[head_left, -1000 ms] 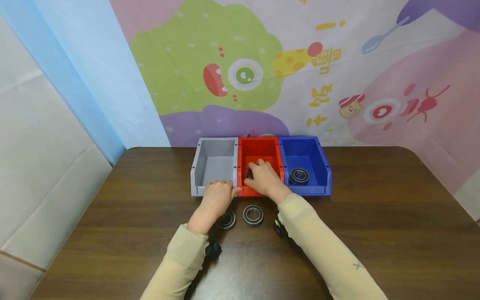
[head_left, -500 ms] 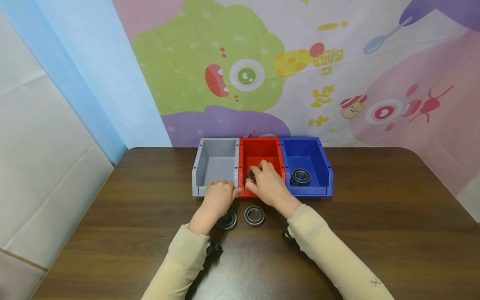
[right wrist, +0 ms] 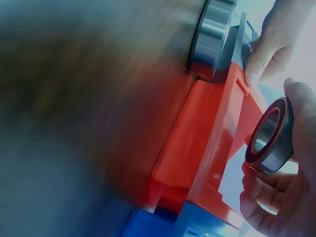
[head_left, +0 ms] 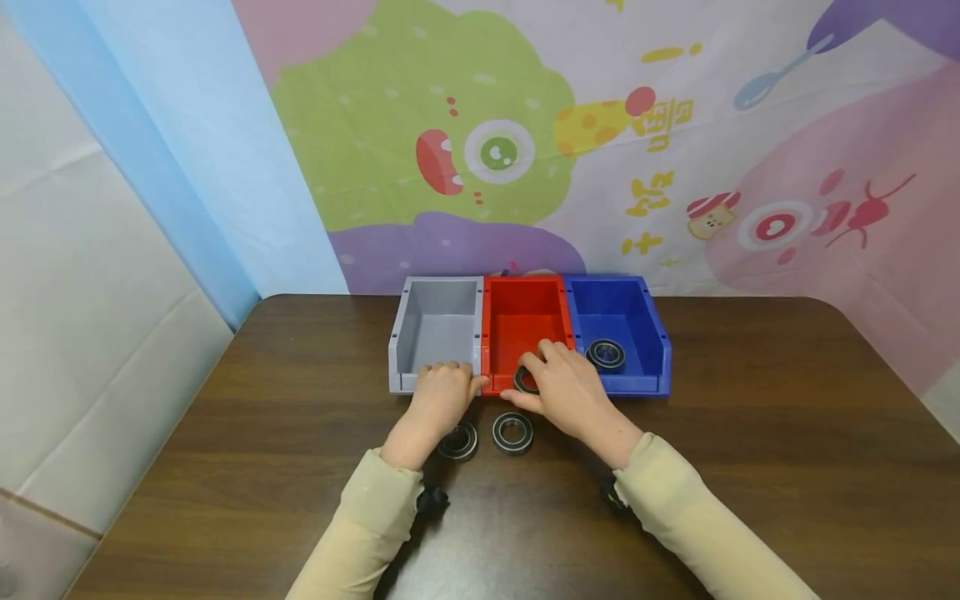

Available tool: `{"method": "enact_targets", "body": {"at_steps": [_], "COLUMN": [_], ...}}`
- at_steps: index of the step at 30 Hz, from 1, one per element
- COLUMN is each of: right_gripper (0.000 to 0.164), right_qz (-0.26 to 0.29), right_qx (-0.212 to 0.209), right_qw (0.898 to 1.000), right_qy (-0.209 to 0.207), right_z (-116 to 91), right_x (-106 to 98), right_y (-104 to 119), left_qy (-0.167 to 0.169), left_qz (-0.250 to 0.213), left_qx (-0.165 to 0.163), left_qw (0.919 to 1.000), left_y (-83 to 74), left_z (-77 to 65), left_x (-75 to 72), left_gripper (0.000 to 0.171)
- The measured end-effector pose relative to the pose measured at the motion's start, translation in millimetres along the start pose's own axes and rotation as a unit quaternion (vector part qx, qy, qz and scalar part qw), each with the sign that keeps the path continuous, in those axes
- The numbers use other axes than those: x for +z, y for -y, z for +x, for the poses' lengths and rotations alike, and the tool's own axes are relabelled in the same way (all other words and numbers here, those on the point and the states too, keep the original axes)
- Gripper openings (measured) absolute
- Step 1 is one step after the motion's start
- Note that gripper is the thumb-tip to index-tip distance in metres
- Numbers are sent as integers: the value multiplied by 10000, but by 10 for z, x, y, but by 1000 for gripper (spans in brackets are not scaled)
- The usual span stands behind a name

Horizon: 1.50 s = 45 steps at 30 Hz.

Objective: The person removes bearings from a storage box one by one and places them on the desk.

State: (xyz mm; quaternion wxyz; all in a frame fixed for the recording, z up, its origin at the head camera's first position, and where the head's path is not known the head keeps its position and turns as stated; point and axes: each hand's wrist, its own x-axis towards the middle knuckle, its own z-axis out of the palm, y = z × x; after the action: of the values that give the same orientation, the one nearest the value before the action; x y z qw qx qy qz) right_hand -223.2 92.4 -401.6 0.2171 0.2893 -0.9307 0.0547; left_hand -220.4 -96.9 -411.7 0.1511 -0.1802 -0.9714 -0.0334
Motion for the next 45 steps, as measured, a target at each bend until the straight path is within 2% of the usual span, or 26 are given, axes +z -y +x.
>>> {"method": "enact_targets", "body": {"at_steps": [3, 4, 7, 10, 11, 15, 21, 33, 45], "right_gripper": [49, 49, 47, 44, 43, 40, 39, 40, 44], "right_qz": [-12, 18, 211, 436, 492, 616, 805, 998, 903], "right_qx": [-104, -140, -167, -164, -168, -292, -562, -639, -654], "right_qw": [9999, 9999, 9995, 9982, 9977, 9962, 9930, 9777, 9741], "right_qy": [-20, -1, 155, 379, 441, 548, 661, 1733, 1969], "right_z": [-65, -86, -148, -211, -230, -293, -355, -434, -442], "right_x": [-23, -31, -53, -71, -72, -68, -104, -132, -128], "right_y": [-12, -16, -26, -42, -48, -82, -99, -58, -39], "left_qy": [-104, -231, -212, -212, -105, -99, -70, 51, -5], "left_qz": [-71, -24, -59, -72, -124, 14, 37, -17, 11], "left_qx": [28, 65, 46, 33, -5, 1, -16, -57, -76], "left_qw": [9999, 9997, 9997, 9997, 9999, 10000, 10000, 10000, 10000], "left_y": [14, 48, 50, 33, -2, -16, -14, -31, -23], "left_z": [1, 11, 6, -1, -12, -13, -14, -5, 2], "left_x": [45, 138, 149, 118, 23, -9, -11, -11, -17], "left_gripper": [38, 43, 46, 43, 39, 37, 39, 39, 38]}}
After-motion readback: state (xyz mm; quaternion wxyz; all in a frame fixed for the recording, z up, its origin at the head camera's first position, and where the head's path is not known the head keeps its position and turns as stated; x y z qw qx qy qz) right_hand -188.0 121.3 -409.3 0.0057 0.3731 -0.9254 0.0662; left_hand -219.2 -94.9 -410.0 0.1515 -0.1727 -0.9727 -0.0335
